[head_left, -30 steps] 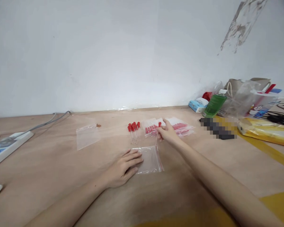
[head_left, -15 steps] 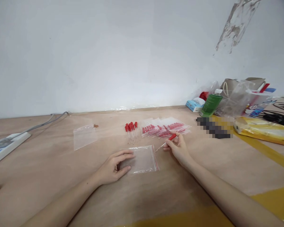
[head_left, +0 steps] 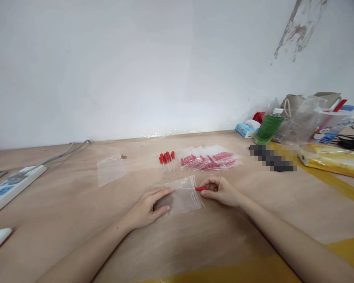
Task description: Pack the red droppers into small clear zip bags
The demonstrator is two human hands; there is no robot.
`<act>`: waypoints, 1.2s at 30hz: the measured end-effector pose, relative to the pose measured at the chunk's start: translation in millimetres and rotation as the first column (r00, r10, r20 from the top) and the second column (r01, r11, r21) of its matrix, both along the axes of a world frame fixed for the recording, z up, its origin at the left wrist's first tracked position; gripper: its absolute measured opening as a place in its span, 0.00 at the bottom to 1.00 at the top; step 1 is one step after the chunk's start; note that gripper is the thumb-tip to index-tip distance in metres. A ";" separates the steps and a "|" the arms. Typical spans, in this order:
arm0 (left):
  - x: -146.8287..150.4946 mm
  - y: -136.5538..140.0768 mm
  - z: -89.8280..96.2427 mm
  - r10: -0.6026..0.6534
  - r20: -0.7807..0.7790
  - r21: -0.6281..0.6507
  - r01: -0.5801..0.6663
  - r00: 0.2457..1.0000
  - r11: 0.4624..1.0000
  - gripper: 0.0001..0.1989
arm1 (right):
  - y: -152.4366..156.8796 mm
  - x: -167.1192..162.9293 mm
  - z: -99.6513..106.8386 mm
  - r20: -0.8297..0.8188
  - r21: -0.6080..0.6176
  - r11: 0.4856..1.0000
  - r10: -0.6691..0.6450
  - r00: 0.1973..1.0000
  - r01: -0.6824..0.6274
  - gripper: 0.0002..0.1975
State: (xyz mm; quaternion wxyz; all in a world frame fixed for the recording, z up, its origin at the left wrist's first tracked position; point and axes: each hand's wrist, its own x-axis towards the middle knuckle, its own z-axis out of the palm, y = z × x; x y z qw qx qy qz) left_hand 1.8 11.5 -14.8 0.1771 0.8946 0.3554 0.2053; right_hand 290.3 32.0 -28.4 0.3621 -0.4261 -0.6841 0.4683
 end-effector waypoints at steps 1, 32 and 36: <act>0.7 0.0 0.4 -0.010 -0.005 -0.001 0.010 1.000 1.000 0.22 | -1.2 -1.8 1.5 0.004 0.047 0.999 0.003 1.000 -0.003 0.13; 2.3 -1.6 -0.8 -0.004 -0.020 -0.022 0.004 1.000 1.000 0.24 | -1.4 -23.3 7.2 0.018 0.122 0.983 0.138 0.990 -0.139 0.18; 3.3 -1.9 0.0 0.031 -0.012 -0.004 -0.031 0.999 1.000 0.21 | 2.6 -16.0 -1.6 -0.042 -0.004 0.999 -0.034 0.999 0.034 0.17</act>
